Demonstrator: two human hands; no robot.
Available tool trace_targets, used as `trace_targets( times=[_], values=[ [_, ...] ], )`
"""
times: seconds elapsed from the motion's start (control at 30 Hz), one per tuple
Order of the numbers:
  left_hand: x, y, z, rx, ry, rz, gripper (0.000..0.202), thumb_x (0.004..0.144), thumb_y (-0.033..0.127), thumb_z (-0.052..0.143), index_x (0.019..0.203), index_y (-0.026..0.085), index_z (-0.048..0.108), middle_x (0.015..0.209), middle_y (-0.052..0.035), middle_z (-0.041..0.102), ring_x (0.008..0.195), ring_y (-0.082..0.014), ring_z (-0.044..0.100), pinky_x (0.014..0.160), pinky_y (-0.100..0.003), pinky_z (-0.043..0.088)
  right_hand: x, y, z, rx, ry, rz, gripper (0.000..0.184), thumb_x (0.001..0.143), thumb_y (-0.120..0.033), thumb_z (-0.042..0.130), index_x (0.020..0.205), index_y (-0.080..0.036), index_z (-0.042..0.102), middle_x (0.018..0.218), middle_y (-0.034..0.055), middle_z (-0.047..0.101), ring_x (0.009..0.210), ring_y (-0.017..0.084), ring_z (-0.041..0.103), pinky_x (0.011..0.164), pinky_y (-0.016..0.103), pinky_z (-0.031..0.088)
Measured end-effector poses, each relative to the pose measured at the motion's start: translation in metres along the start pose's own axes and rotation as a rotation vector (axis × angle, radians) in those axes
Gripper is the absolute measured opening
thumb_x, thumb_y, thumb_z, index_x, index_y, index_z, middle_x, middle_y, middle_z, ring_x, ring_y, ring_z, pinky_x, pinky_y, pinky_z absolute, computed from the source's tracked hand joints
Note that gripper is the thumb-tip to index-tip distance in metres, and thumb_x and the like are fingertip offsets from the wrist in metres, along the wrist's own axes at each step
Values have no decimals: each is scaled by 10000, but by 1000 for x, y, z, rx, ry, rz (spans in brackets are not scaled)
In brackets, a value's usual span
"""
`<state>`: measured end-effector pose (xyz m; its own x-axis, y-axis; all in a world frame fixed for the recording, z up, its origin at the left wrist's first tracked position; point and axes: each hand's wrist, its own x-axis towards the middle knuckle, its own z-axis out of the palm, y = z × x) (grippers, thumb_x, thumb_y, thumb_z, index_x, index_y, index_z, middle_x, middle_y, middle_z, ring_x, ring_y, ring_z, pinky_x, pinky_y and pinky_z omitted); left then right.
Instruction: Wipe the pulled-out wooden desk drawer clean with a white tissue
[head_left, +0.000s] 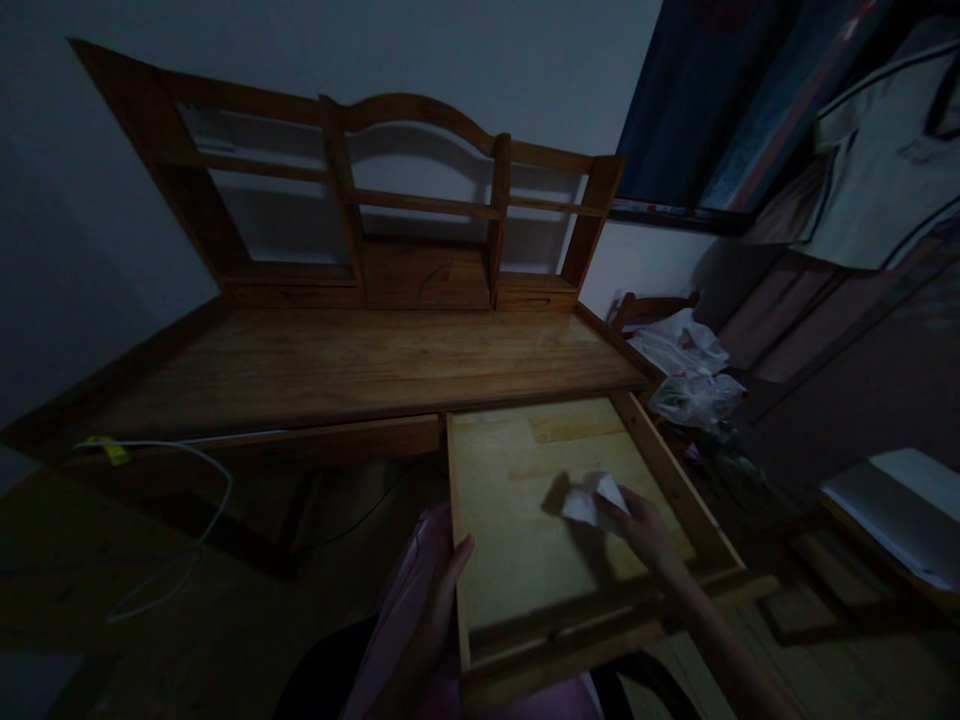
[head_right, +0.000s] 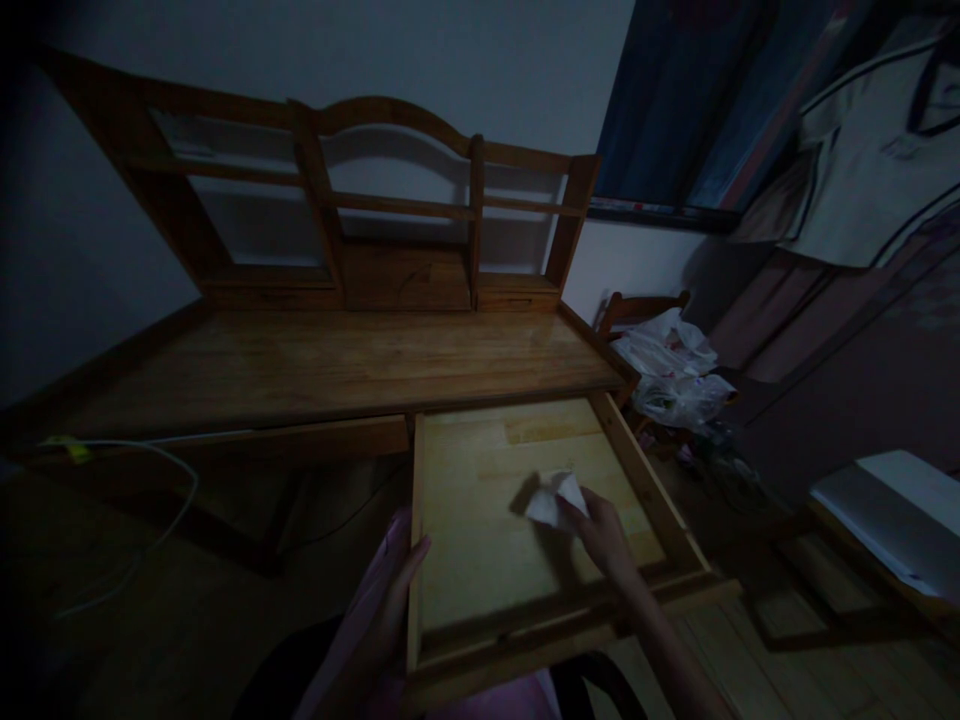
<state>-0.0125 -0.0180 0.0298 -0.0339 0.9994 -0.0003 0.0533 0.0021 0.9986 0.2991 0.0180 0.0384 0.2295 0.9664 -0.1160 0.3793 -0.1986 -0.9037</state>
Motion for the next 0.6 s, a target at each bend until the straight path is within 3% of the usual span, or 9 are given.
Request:
trace_targets(
  times=[0.1,0.2,0.3,0.37,0.5,0.6],
  values=[
    [1,3,-5,16,-38,-11,479,899,422,534,1341,242,557,1361,-83,599,1315,-309,491,1110,-454,377,-1,36,-44,-328,297,-116,534,766,-570,568,1036,-128,703,917,156,739,832,299,674,683,339,496],
    [3,0,-6,41,-23,-29,464,892,435,558,1322,262,572,1383,-62,581,1331,-297,472,1127,-443,353,-18,78,-79,-636,428,-168,625,818,-454,495,1340,-114,552,996,191,734,869,335,698,673,373,505],
    [1,0,-4,29,23,-55,476,894,441,561,1332,255,568,1419,-57,553,1368,-291,426,1165,-432,295,-37,105,-100,-846,341,-222,581,789,-316,467,1325,-117,571,1057,202,728,842,329,716,645,371,519],
    [-1,3,-1,-2,40,-64,492,901,434,553,1353,243,551,1420,-62,555,1361,-284,436,1170,-418,286,-44,110,-106,-895,247,-270,525,752,-239,470,1244,-161,637,1117,169,722,893,297,720,688,344,535],
    [-5,12,3,-49,28,-63,505,887,431,559,1349,227,557,1374,-65,597,1330,-285,475,1154,-397,323,-50,94,-99,-969,39,-254,424,786,-225,488,1155,-222,696,1005,94,761,883,254,725,716,299,527],
    [-6,13,6,-41,89,-83,505,856,453,573,1299,212,601,1324,-75,637,1333,-313,471,1164,-425,312,-58,75,-86,-1010,-66,-236,358,877,-295,459,1111,-233,722,940,87,765,867,257,721,698,304,508]
  ],
)
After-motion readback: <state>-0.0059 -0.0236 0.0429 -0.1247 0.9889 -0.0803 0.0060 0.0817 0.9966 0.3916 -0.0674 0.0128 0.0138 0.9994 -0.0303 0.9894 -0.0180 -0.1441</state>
